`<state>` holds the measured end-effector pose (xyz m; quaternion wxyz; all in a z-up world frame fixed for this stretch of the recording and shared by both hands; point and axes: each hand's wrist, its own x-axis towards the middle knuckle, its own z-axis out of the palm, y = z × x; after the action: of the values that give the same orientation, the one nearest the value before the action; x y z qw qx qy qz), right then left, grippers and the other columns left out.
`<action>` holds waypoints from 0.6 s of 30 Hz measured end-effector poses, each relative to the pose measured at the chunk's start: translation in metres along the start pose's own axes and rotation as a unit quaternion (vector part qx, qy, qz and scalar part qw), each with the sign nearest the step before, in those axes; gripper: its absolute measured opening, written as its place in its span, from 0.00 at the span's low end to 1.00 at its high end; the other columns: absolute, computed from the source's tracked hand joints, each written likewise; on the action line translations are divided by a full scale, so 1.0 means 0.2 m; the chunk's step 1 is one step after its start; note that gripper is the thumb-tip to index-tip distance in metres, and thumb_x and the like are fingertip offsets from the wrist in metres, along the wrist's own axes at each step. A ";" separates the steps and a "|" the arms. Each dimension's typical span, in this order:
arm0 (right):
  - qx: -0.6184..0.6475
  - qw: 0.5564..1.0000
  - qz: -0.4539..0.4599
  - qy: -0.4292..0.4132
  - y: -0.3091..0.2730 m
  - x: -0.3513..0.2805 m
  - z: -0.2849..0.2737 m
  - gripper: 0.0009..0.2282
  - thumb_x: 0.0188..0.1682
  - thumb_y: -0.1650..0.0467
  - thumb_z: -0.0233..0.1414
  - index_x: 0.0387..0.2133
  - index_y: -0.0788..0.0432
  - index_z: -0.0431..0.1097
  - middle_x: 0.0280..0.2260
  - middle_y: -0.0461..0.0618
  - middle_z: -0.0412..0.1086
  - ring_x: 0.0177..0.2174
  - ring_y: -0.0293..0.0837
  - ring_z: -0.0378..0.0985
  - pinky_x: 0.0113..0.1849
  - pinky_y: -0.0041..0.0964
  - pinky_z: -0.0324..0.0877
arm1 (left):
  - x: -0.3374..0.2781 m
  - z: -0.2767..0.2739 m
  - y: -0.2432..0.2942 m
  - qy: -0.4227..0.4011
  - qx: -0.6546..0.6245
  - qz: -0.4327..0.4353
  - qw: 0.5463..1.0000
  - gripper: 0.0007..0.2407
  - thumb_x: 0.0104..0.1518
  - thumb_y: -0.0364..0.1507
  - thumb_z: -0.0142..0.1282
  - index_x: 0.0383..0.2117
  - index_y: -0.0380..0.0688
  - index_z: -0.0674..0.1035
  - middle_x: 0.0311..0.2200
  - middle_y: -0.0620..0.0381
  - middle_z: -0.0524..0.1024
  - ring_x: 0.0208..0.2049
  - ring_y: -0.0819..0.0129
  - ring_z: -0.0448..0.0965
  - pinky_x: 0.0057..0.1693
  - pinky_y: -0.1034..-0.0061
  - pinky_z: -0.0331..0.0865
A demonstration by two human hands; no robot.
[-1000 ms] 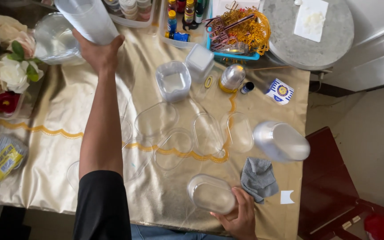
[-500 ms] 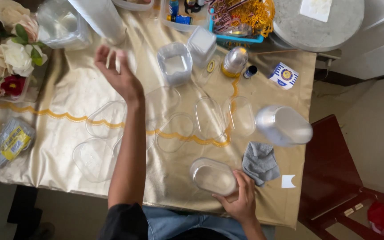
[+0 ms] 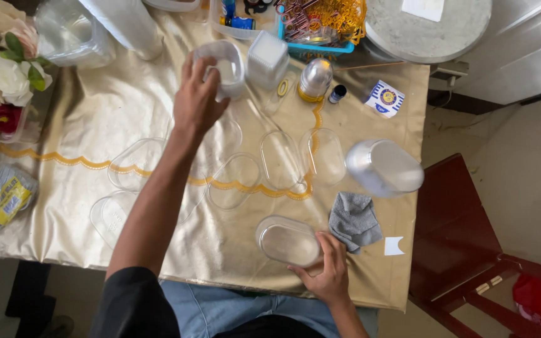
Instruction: Organizing and wiping down plastic cake or pastry containers on a table.
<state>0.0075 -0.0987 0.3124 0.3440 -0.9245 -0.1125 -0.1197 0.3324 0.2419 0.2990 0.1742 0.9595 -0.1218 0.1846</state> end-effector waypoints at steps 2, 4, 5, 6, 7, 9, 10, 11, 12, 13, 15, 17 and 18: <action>0.000 1.000 -0.008 0.005 0.01 0.00 0.01 0.41 0.29 0.58 0.71 0.55 0.64 0.62 0.52 0.61 0.66 0.50 0.61 0.69 0.51 0.53 0.66 | 0.08 -0.03 -0.10 0.030 0.022 0.013 0.999 0.22 0.42 0.29 0.78 0.42 0.37 0.79 0.58 0.49 0.70 0.65 0.38 0.63 0.55 0.53 0.77; 0.000 1.000 -0.013 0.007 0.01 -0.01 0.01 0.40 0.30 0.58 0.71 0.55 0.64 0.62 0.52 0.61 0.66 0.51 0.60 0.69 0.52 0.53 0.66 | 0.15 -0.06 -0.18 0.057 0.043 0.024 0.997 0.23 0.41 0.30 0.79 0.42 0.36 0.80 0.55 0.48 0.72 0.63 0.39 0.64 0.55 0.53 0.77; 0.000 1.000 -0.010 0.002 0.01 -0.01 0.00 0.40 0.30 0.58 0.71 0.55 0.64 0.62 0.52 0.61 0.66 0.51 0.60 0.69 0.52 0.53 0.66 | 0.18 -0.09 -0.21 0.075 0.050 0.010 0.996 0.24 0.39 0.31 0.79 0.42 0.35 0.80 0.54 0.47 0.73 0.62 0.39 0.65 0.54 0.53 0.77; 0.001 1.000 -0.009 0.000 0.01 0.00 0.01 0.41 0.30 0.58 0.71 0.55 0.64 0.62 0.52 0.61 0.66 0.50 0.61 0.69 0.51 0.53 0.66 | 0.23 -0.12 -0.25 0.096 0.058 -0.004 0.994 0.25 0.37 0.31 0.80 0.41 0.34 0.80 0.52 0.46 0.73 0.60 0.39 0.67 0.54 0.53 0.77; 0.001 1.000 -0.009 0.001 0.02 0.00 0.01 0.41 0.30 0.58 0.71 0.55 0.64 0.62 0.52 0.61 0.66 0.50 0.61 0.69 0.51 0.53 0.66 | 0.26 -0.12 -0.26 0.096 0.058 -0.003 0.994 0.25 0.37 0.31 0.80 0.41 0.34 0.80 0.52 0.46 0.73 0.60 0.39 0.67 0.54 0.53 0.77; 0.008 1.000 -0.001 -0.005 0.02 -0.02 0.01 0.40 0.30 0.59 0.71 0.56 0.64 0.62 0.53 0.61 0.65 0.50 0.61 0.69 0.51 0.52 0.66 | 0.30 -0.12 -0.29 0.066 0.053 -0.071 0.994 0.22 0.38 0.31 0.78 0.39 0.36 0.80 0.50 0.48 0.75 0.59 0.40 0.68 0.52 0.53 0.76; 0.009 1.000 -0.002 -0.003 0.02 -0.02 0.01 0.40 0.30 0.59 0.71 0.56 0.64 0.62 0.53 0.61 0.65 0.50 0.61 0.69 0.51 0.52 0.66 | 0.30 -0.13 -0.29 0.068 0.054 -0.070 0.994 0.22 0.38 0.31 0.78 0.39 0.36 0.80 0.50 0.48 0.75 0.59 0.40 0.68 0.52 0.53 0.76; 0.011 1.000 -0.001 -0.006 0.02 -0.02 0.01 0.40 0.30 0.58 0.71 0.56 0.64 0.61 0.53 0.61 0.65 0.50 0.60 0.69 0.51 0.52 0.66 | 0.31 -0.14 -0.28 0.062 0.047 -0.085 0.993 0.21 0.38 0.31 0.78 0.38 0.38 0.80 0.49 0.49 0.76 0.59 0.41 0.69 0.51 0.52 0.75; 0.011 1.000 0.001 -0.009 0.01 -0.02 0.00 0.41 0.30 0.58 0.71 0.56 0.64 0.61 0.53 0.61 0.65 0.50 0.60 0.69 0.51 0.52 0.66 | 0.31 -0.15 -0.27 0.057 0.038 -0.100 0.993 0.20 0.38 0.31 0.77 0.38 0.39 0.80 0.49 0.50 0.76 0.58 0.41 0.69 0.50 0.51 0.75; 0.010 1.000 0.000 -0.007 0.02 -0.01 0.01 0.41 0.30 0.58 0.71 0.56 0.64 0.61 0.53 0.61 0.65 0.50 0.60 0.69 0.51 0.52 0.66 | 0.31 -0.16 -0.26 0.058 0.038 -0.099 0.993 0.20 0.38 0.31 0.77 0.38 0.39 0.80 0.49 0.50 0.76 0.58 0.41 0.69 0.50 0.51 0.75; 0.008 1.000 -0.015 0.002 0.03 -0.02 0.02 0.40 0.32 0.58 0.70 0.56 0.63 0.61 0.53 0.61 0.65 0.51 0.60 0.69 0.51 0.52 0.67 | 0.29 -0.20 -0.22 0.123 0.066 -0.054 0.989 0.20 0.36 0.32 0.78 0.35 0.43 0.80 0.46 0.53 0.78 0.54 0.41 0.72 0.51 0.52 0.75; 0.002 1.000 -0.006 -0.001 0.02 -0.02 0.01 0.41 0.31 0.57 0.70 0.56 0.64 0.62 0.52 0.61 0.65 0.51 0.61 0.69 0.51 0.52 0.67 | 0.24 -0.38 -0.08 0.152 -0.011 -0.055 0.987 0.19 0.40 0.31 0.78 0.36 0.43 0.80 0.44 0.54 0.80 0.51 0.46 0.76 0.51 0.57 0.76; -0.004 1.000 0.006 -0.001 0.01 -0.01 0.01 0.41 0.30 0.56 0.70 0.56 0.64 0.62 0.52 0.62 0.66 0.50 0.61 0.69 0.51 0.53 0.66 | 0.23 -0.48 -0.01 0.180 -0.086 -0.054 0.978 0.18 0.44 0.30 0.78 0.37 0.42 0.79 0.42 0.55 0.81 0.47 0.51 0.80 0.52 0.62 0.78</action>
<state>0.0063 -0.0988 0.3089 0.3405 -0.9267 -0.1072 -0.1171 0.3445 0.2731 0.3994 0.2853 0.8969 -0.0522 0.3338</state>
